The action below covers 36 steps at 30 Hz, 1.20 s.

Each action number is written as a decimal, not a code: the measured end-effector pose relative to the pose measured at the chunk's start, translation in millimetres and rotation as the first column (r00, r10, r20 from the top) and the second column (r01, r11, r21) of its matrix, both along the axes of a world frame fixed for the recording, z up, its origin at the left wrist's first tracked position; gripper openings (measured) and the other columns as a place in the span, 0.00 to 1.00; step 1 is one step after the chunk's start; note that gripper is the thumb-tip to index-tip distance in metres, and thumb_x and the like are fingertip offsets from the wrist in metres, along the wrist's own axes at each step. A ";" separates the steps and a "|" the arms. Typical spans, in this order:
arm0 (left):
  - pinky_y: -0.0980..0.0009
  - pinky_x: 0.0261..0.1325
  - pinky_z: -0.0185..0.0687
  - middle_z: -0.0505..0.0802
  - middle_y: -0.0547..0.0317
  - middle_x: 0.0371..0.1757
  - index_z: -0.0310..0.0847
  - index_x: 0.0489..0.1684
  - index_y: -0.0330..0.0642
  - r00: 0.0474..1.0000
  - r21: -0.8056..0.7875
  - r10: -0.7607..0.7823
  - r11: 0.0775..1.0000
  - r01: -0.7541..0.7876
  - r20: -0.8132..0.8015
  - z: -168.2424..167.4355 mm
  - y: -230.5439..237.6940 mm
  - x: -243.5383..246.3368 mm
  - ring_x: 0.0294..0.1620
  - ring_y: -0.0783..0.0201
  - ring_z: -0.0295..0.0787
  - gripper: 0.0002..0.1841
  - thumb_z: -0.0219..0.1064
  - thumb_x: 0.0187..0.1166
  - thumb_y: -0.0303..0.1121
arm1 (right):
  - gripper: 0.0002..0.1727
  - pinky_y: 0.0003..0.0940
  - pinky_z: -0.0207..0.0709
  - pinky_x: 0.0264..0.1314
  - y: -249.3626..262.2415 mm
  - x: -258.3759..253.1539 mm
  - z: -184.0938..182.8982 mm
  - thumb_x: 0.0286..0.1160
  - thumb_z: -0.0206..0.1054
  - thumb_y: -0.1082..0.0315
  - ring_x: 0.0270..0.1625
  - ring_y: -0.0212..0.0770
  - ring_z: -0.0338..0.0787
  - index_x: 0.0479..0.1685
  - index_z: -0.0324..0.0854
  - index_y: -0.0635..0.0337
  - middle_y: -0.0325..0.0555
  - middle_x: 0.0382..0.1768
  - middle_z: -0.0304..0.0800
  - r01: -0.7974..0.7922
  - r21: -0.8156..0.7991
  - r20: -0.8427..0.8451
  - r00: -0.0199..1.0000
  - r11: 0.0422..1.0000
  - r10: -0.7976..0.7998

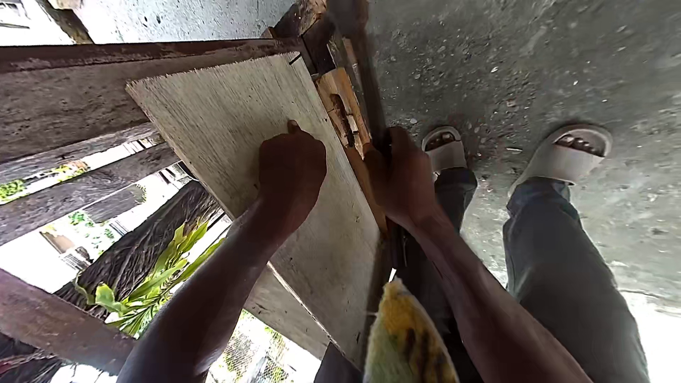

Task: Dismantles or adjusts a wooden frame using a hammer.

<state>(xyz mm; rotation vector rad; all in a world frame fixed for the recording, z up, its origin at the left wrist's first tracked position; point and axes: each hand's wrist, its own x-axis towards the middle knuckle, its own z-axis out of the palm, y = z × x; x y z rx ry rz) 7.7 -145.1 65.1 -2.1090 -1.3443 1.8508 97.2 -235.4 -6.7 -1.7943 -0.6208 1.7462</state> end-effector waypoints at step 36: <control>0.45 0.32 0.79 0.89 0.35 0.35 0.79 0.62 0.25 0.998 0.037 0.070 0.997 -0.070 0.004 -0.3 5.3 -1.2 0.37 0.35 0.91 0.15 0.52 0.88 0.26 | 0.13 0.43 0.73 0.15 -18.8 -13.6 -2.0 0.88 0.58 0.63 0.15 0.45 0.78 0.59 0.68 0.62 0.49 0.21 0.75 -0.135 -0.049 -0.036 0.990 0.990 0.133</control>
